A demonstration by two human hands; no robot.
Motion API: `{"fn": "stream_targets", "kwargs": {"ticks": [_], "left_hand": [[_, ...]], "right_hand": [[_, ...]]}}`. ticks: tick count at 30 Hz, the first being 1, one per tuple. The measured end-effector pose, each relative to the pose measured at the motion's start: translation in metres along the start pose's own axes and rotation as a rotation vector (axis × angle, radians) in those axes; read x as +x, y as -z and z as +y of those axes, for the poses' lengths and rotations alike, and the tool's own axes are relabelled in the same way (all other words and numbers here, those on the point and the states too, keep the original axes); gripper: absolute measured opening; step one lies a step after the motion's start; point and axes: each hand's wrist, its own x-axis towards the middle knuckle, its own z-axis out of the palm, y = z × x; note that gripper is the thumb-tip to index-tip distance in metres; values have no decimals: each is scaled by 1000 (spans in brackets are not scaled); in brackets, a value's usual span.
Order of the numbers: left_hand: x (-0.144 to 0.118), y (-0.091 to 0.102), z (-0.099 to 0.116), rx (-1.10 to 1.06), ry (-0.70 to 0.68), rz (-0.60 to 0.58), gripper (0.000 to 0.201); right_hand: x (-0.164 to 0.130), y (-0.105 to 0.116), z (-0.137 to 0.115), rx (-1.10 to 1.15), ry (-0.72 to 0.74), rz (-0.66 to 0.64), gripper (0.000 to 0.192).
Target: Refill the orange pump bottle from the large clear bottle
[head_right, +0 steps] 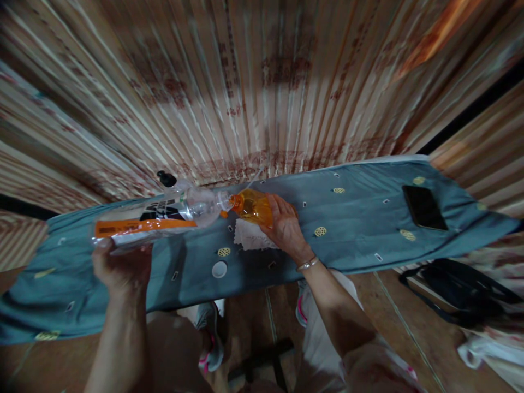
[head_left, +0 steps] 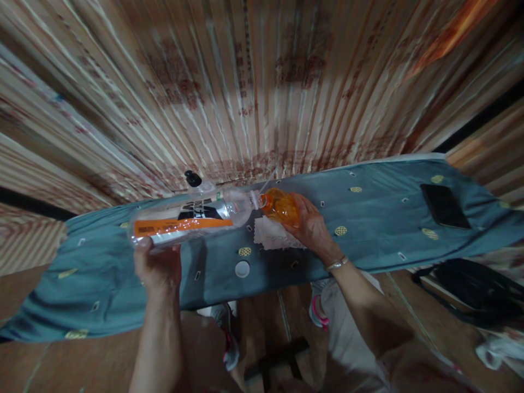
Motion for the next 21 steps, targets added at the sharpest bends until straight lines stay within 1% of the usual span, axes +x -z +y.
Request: {"fn": "stream_targets", "kwargs": {"ticks": [2, 4, 7, 11, 18, 21], "left_hand": [[-1, -4, 2, -39, 12, 22, 48], [-2, -10, 5, -79, 27, 78, 47], [-2, -17, 8, -102, 30, 142, 52], [-3, -21, 10, -104, 33, 141, 61], [-3, -20, 9, -118, -4, 103, 70], [-3, -21, 8, -120, -14, 106, 72]], "right_hand": [[0, 0, -1, 2, -4, -3, 95], [0, 1, -1, 3, -7, -6, 96], [1, 1, -2, 0, -14, -14, 96], [2, 2, -2, 1, -16, -21, 96], [2, 2, -4, 3, -7, 6, 92], [1, 2, -4, 5, -5, 8, 92]]}}
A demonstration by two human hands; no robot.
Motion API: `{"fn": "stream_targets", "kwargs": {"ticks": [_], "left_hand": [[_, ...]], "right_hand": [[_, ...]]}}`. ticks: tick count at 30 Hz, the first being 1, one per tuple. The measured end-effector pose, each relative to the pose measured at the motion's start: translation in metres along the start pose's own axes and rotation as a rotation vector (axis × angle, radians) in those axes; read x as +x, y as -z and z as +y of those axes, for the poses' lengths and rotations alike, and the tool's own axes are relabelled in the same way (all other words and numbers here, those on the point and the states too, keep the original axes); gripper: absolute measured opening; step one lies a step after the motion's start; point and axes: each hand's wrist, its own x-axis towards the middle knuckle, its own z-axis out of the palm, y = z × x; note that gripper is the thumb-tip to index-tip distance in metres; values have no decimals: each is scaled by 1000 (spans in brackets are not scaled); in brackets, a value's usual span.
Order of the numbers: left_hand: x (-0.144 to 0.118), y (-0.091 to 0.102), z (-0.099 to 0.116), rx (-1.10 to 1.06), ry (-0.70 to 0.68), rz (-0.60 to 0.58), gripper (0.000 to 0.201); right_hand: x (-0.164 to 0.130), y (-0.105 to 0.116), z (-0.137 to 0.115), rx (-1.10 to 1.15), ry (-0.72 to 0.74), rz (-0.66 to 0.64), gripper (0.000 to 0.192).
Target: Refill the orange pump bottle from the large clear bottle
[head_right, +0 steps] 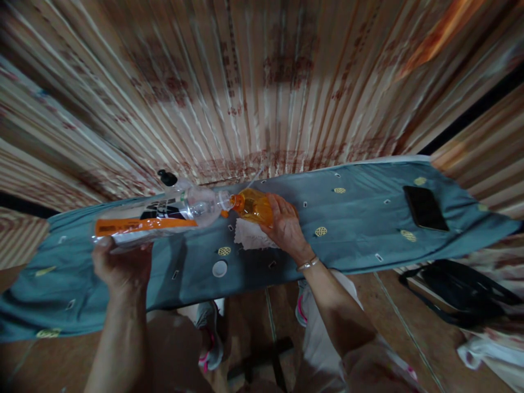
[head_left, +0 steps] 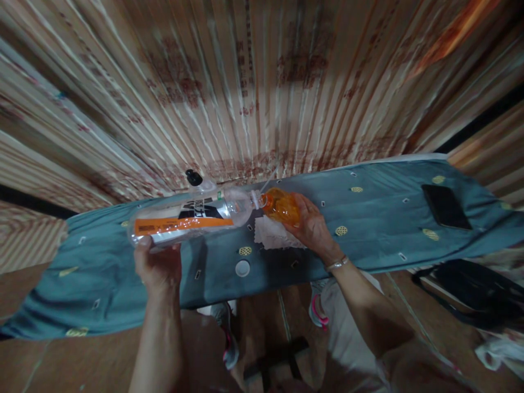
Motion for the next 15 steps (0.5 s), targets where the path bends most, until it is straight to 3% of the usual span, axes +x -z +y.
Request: {"fn": "stream_targets", "kwargs": {"ticks": [5, 12, 15], "left_hand": [[0, 3, -2, 2, 7, 10, 57], [7, 23, -7, 97, 13, -94, 55], [7, 25, -8, 93, 8, -84, 56]], "right_hand": [[0, -1, 1, -14, -2, 7, 90], [-1, -4, 3, -11, -3, 5, 93], [0, -3, 2, -9, -16, -6, 94]]}}
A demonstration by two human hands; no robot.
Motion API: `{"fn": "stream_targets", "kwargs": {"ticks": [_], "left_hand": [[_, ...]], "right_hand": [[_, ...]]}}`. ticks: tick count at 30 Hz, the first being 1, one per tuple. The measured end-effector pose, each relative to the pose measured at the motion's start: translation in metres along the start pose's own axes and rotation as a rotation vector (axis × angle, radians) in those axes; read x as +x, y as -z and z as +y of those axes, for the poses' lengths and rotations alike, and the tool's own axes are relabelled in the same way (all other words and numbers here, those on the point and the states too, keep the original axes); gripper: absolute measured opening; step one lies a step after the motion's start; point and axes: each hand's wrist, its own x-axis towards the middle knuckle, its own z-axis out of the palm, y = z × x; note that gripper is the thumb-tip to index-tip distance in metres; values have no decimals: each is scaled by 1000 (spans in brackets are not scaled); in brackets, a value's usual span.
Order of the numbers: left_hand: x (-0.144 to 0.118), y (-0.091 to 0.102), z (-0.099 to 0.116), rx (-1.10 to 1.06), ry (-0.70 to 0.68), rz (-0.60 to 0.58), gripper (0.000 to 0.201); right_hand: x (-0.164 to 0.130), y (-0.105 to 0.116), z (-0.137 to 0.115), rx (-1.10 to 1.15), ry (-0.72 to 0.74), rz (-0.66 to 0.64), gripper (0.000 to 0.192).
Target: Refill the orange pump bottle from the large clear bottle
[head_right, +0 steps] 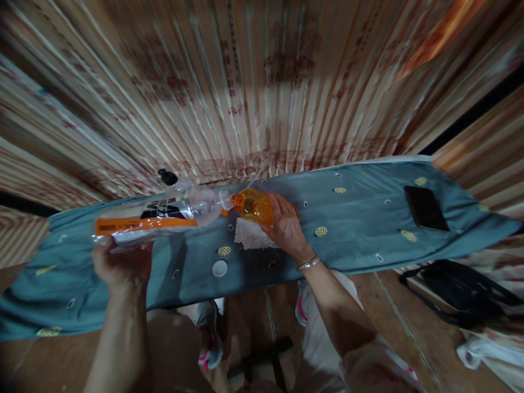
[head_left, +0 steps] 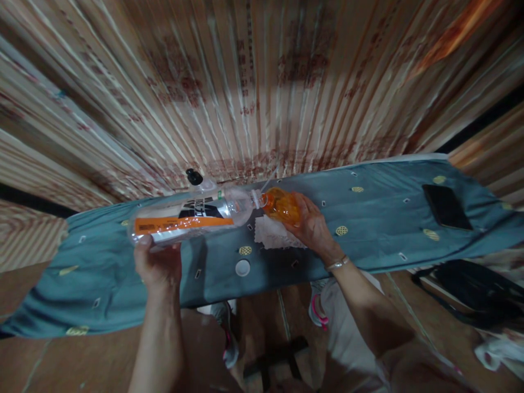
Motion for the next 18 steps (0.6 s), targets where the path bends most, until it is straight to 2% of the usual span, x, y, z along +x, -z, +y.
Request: {"fn": "stream_targets", "kwargs": {"ticks": [14, 18], "left_hand": [[-1, -3, 3, 25, 0, -6, 62], [-1, -2, 3, 30, -5, -18, 58]], "right_hand": [[-1, 1, 0, -1, 19, 8, 95], [-1, 2, 0, -7, 20, 9, 93]]}}
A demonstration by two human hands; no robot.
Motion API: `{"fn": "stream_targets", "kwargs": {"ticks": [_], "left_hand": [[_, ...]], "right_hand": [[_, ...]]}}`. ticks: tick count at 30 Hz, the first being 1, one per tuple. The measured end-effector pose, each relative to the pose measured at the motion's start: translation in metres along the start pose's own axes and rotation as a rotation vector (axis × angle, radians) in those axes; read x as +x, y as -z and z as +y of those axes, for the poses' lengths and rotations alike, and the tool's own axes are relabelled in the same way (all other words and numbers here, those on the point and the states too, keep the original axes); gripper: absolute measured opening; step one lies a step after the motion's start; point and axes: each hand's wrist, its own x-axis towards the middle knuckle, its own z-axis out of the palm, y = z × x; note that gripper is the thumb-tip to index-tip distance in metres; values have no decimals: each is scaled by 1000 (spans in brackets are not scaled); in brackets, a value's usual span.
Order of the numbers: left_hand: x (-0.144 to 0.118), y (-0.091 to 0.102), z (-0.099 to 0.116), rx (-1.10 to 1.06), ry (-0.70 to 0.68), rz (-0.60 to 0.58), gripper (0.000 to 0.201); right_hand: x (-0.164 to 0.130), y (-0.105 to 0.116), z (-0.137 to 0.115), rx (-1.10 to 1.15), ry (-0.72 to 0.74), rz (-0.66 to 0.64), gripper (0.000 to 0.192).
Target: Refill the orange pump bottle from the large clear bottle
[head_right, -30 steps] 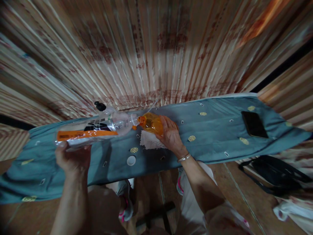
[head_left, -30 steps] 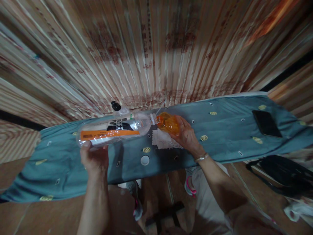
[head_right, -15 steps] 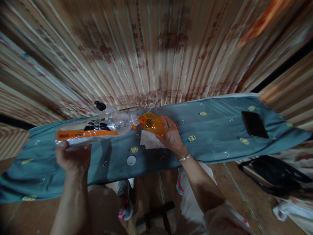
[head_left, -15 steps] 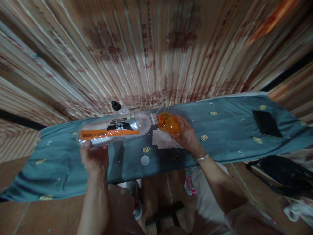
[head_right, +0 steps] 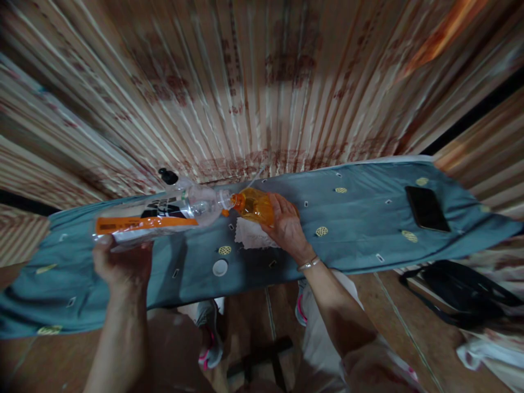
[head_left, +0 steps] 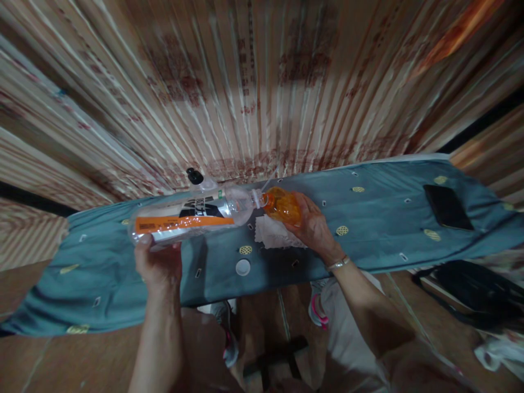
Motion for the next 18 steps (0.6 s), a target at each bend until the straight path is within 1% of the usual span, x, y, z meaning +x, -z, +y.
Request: {"fn": "stream_targets", "kwargs": {"ticks": [5, 13, 18], "left_hand": [[-1, -2, 1, -28, 9, 5, 52], [-2, -6, 2, -59, 18, 26, 53], [-2, -5, 1, -55, 15, 29, 52]], "right_hand": [[0, 2, 0, 5, -6, -18, 93], [2, 4, -4, 1, -24, -39, 94], [1, 3, -3, -11, -11, -17, 92]]}}
